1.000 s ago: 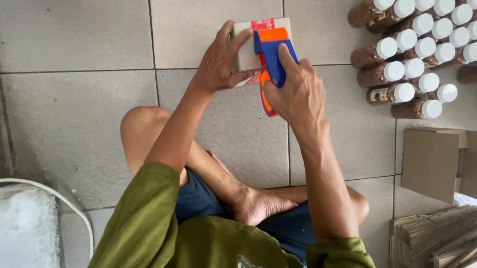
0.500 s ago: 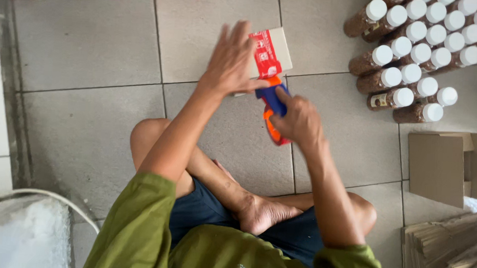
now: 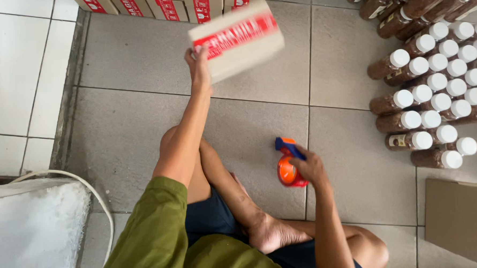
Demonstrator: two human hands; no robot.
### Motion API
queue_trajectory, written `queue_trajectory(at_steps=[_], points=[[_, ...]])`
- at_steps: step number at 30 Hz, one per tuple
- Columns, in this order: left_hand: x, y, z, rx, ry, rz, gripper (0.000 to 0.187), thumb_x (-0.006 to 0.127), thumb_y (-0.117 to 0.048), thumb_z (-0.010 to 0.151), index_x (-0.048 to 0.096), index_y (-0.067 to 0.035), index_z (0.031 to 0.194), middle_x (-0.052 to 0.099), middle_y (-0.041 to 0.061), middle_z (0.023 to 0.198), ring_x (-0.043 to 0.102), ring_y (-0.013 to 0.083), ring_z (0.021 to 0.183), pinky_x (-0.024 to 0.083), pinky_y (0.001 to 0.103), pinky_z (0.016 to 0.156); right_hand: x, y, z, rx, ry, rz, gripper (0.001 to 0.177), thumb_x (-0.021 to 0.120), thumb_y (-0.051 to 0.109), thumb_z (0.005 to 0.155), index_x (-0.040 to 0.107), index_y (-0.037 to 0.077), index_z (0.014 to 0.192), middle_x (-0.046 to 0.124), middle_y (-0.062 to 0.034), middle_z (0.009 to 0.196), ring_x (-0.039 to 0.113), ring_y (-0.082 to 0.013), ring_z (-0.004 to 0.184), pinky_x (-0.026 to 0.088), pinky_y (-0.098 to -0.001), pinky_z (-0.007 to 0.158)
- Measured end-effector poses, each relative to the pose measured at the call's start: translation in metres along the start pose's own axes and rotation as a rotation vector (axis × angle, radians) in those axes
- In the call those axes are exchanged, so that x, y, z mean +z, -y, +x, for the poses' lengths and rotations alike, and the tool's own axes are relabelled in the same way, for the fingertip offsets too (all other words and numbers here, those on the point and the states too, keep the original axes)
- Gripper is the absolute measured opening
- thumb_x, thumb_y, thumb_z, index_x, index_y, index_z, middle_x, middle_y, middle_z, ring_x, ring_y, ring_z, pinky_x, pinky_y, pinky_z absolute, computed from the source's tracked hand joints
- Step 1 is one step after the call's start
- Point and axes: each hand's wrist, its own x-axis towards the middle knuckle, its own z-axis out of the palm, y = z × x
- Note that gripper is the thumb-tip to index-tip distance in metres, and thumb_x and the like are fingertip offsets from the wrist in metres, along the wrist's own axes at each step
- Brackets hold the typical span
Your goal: The person applies tape to several cardboard boxes using a handheld tape dispenser. They seal the top and side seams of each box and place them in a stack while sitting on the floor.
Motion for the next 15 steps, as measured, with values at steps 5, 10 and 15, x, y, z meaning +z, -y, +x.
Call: queue_trajectory(at_steps=[5, 10, 15], points=[[0.038, -0.058, 0.072, -0.185, -0.284, -0.772, 0.111, 0.064, -0.046, 0.065, 0.01, -0.014, 0.156, 0.058, 0.029, 0.129, 0.068, 0.0392, 0.097, 0.061, 0.056, 0.072, 0.017, -0.014, -0.041, 0.084, 0.009, 0.332, 0.079, 0.073, 0.027, 0.07, 0.062, 0.017, 0.148, 0.066, -0.0027, 0.092, 0.055, -0.0143, 0.082, 0.046, -0.0294, 0.078], [0.056, -0.093, 0.123, -0.091, -0.273, -0.704, 0.133, 0.065, -0.052, 0.05, -0.005, -0.03, 0.161, 0.014, 0.013, 0.171, 0.038, 0.0391, 0.146, 0.048, 0.055, 0.104, 0.03, -0.043, -0.072, 0.147, -0.067, 0.326, 0.081, 0.075, 0.031, 0.07, 0.06, 0.021, 0.149, 0.059, -0.0031, 0.086, 0.045, -0.0158, 0.071, 0.042, -0.0295, 0.067], [0.059, -0.049, 0.139, 0.196, -0.229, -0.311, 0.109, 0.068, -0.043, 0.062, 0.012, -0.022, 0.153, 0.028, 0.015, 0.159, 0.044, 0.0394, 0.138, 0.047, 0.053, 0.103, 0.034, -0.06, -0.095, 0.253, -0.139, 0.453, 0.079, 0.077, 0.024, 0.072, 0.06, 0.016, 0.149, 0.073, -0.0056, 0.12, 0.061, -0.0123, 0.106, 0.046, -0.0261, 0.096]])
